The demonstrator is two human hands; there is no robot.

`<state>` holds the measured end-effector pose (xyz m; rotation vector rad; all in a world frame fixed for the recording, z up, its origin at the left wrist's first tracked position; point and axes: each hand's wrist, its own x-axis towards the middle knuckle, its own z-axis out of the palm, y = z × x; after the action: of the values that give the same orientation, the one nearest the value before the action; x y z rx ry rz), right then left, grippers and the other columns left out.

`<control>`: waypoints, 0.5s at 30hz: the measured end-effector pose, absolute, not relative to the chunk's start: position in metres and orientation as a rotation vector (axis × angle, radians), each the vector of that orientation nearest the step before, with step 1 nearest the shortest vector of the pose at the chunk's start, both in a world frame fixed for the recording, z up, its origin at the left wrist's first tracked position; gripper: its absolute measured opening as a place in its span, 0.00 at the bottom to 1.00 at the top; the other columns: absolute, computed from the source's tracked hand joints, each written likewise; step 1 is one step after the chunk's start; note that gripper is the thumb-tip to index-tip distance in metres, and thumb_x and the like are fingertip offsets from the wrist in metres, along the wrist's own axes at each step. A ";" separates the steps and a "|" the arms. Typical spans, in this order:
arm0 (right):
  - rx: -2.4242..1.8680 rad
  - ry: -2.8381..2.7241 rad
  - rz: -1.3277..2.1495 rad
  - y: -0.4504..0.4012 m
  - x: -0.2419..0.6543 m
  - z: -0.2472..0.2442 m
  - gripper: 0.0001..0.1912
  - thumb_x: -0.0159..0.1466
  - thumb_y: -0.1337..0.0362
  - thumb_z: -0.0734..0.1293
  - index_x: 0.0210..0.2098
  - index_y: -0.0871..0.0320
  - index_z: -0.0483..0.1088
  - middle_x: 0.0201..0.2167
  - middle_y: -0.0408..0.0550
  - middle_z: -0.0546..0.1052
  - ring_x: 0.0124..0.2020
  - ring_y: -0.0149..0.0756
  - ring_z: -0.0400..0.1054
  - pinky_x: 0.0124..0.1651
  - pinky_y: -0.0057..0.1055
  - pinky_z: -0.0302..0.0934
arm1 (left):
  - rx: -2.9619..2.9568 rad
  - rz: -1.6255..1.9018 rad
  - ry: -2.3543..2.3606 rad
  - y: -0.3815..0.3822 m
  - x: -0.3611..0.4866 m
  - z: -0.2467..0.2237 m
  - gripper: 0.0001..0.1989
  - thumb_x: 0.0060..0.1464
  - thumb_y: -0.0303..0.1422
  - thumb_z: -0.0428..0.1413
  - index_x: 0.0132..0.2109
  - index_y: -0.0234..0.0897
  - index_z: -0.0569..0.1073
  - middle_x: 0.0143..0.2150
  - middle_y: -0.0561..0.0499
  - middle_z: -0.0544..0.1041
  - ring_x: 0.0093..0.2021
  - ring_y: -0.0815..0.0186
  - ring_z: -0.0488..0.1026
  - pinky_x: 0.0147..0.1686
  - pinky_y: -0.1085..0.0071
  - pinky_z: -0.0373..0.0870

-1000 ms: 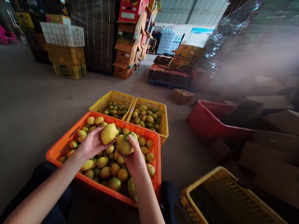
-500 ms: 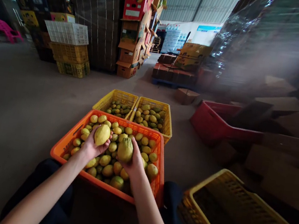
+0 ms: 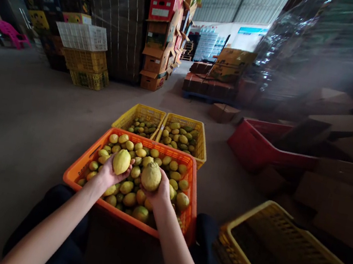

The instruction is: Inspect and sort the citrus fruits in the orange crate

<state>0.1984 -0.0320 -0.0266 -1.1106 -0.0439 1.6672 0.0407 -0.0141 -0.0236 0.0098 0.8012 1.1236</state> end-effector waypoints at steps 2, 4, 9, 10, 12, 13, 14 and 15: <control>-1.134 -0.033 1.668 -0.031 0.198 -0.030 0.05 0.66 0.60 0.63 0.35 0.53 0.68 0.20 0.39 0.74 0.20 0.34 0.69 0.24 0.31 0.69 | -0.058 1.136 0.781 -0.013 0.041 -0.028 0.18 0.66 0.39 0.48 0.54 0.34 0.73 0.36 0.44 0.80 0.31 0.62 0.78 0.24 0.69 0.77; -1.140 -0.035 1.650 -0.029 0.197 -0.034 0.03 0.65 0.62 0.63 0.35 0.53 0.68 0.21 0.39 0.75 0.21 0.34 0.69 0.25 0.33 0.70 | -0.117 1.168 0.762 -0.012 0.043 -0.031 0.18 0.67 0.36 0.47 0.57 0.38 0.72 0.42 0.43 0.80 0.36 0.58 0.80 0.28 0.65 0.79; -1.127 -0.026 1.637 -0.029 0.197 -0.030 0.04 0.65 0.60 0.65 0.37 0.51 0.69 0.23 0.39 0.76 0.23 0.35 0.71 0.32 0.37 0.73 | -0.148 1.234 0.865 -0.007 0.044 -0.032 0.15 0.63 0.38 0.55 0.55 0.39 0.73 0.39 0.46 0.79 0.33 0.62 0.78 0.28 0.68 0.79; -1.129 -0.013 1.647 -0.030 0.197 -0.028 0.04 0.65 0.59 0.64 0.36 0.52 0.69 0.22 0.39 0.76 0.23 0.35 0.71 0.32 0.38 0.74 | -0.148 1.230 0.895 -0.006 0.044 -0.032 0.16 0.62 0.39 0.57 0.54 0.38 0.73 0.38 0.47 0.78 0.31 0.63 0.77 0.26 0.69 0.79; -1.132 0.024 1.684 -0.032 0.199 -0.026 0.08 0.67 0.58 0.62 0.34 0.53 0.68 0.21 0.41 0.75 0.23 0.36 0.71 0.32 0.38 0.73 | -0.142 1.195 0.903 -0.006 0.044 -0.032 0.17 0.62 0.41 0.57 0.53 0.36 0.73 0.36 0.47 0.77 0.28 0.65 0.76 0.24 0.70 0.78; -1.128 0.042 1.705 -0.032 0.199 -0.026 0.09 0.67 0.58 0.61 0.33 0.53 0.68 0.21 0.42 0.75 0.24 0.37 0.71 0.31 0.38 0.73 | -0.135 1.170 0.879 -0.006 0.045 -0.032 0.17 0.63 0.41 0.55 0.53 0.35 0.73 0.36 0.46 0.77 0.29 0.64 0.76 0.24 0.70 0.78; -1.122 0.059 1.726 -0.032 0.200 -0.026 0.10 0.67 0.58 0.61 0.32 0.54 0.68 0.21 0.43 0.75 0.25 0.38 0.72 0.31 0.38 0.72 | -0.127 1.146 0.849 -0.007 0.045 -0.033 0.18 0.65 0.41 0.52 0.54 0.34 0.73 0.37 0.45 0.78 0.30 0.64 0.77 0.25 0.70 0.78; -1.116 0.072 1.741 -0.032 0.200 -0.027 0.10 0.67 0.58 0.60 0.31 0.54 0.67 0.21 0.43 0.75 0.26 0.39 0.73 0.31 0.38 0.72 | -0.119 1.130 0.821 -0.007 0.045 -0.034 0.18 0.66 0.40 0.49 0.55 0.33 0.73 0.37 0.44 0.78 0.31 0.63 0.78 0.26 0.69 0.78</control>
<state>0.1995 -0.0322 -0.0273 -1.1156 0.0720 1.7413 0.0453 -0.0075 -0.0342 -0.1191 0.8214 1.1301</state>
